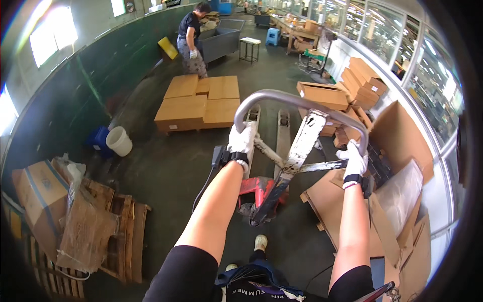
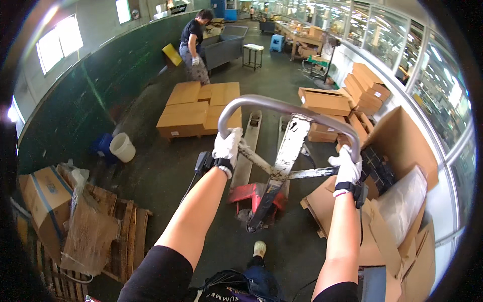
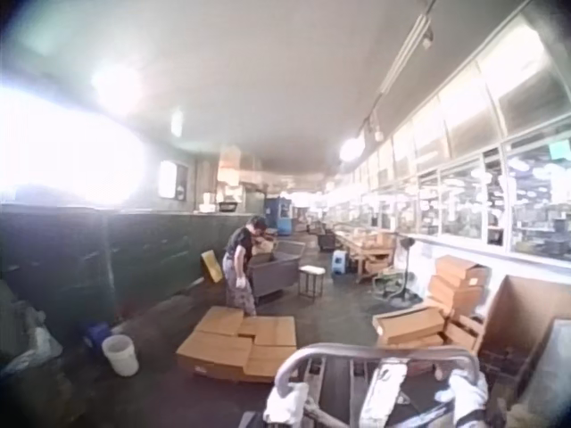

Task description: Operating an industrial parts washer to clean metal engine components.

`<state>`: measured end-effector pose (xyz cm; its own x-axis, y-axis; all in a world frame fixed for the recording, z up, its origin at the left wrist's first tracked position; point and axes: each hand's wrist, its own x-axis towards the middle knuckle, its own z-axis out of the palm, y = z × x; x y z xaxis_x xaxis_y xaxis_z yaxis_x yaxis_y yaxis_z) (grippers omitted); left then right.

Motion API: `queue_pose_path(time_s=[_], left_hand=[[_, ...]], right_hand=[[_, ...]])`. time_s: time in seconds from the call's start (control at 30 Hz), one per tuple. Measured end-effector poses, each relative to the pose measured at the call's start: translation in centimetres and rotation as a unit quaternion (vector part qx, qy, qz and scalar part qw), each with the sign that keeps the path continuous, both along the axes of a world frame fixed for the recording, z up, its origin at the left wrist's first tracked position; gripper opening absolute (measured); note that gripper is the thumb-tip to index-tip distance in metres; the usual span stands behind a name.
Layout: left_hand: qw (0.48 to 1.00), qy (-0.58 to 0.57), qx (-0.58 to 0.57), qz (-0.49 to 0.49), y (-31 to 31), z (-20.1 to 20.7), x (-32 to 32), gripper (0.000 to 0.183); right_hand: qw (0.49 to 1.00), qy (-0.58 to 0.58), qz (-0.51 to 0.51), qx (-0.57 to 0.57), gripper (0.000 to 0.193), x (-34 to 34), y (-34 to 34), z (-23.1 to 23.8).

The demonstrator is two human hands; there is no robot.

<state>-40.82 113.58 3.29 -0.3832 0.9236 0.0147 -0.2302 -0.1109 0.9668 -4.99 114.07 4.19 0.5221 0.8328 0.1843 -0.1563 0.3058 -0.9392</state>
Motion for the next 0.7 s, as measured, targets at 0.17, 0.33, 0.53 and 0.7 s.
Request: queue_pose_path(time_s=[0.17, 0.33, 0.53, 0.7], left_hand=[[0.998, 0.005, -0.020, 0.052, 5.1, 1.9, -1.7, 0.015], [0.998, 0.003, -0.034, 0.060, 11.0, 1.8, 1.4, 0.018], [0.999, 0.016, 0.003, 0.033, 16.5, 2.4, -0.5, 0.016], [0.999, 0.019, -0.004, 0.031, 20.5, 0.9, -1.6, 0.016]], right_hand=[[1.000, -0.021, 0.016, -0.011, 0.024, -1.6, 7.2, 0.2], [0.999, -0.011, 0.034, -0.007, 0.028, 2.3, 13.1, -1.2], [0.999, -0.013, 0.033, 0.013, 0.025, 0.6, 19.1, -0.4], [1.000, -0.019, -0.002, -0.024, 0.023, -1.1, 21.6, -1.2]])
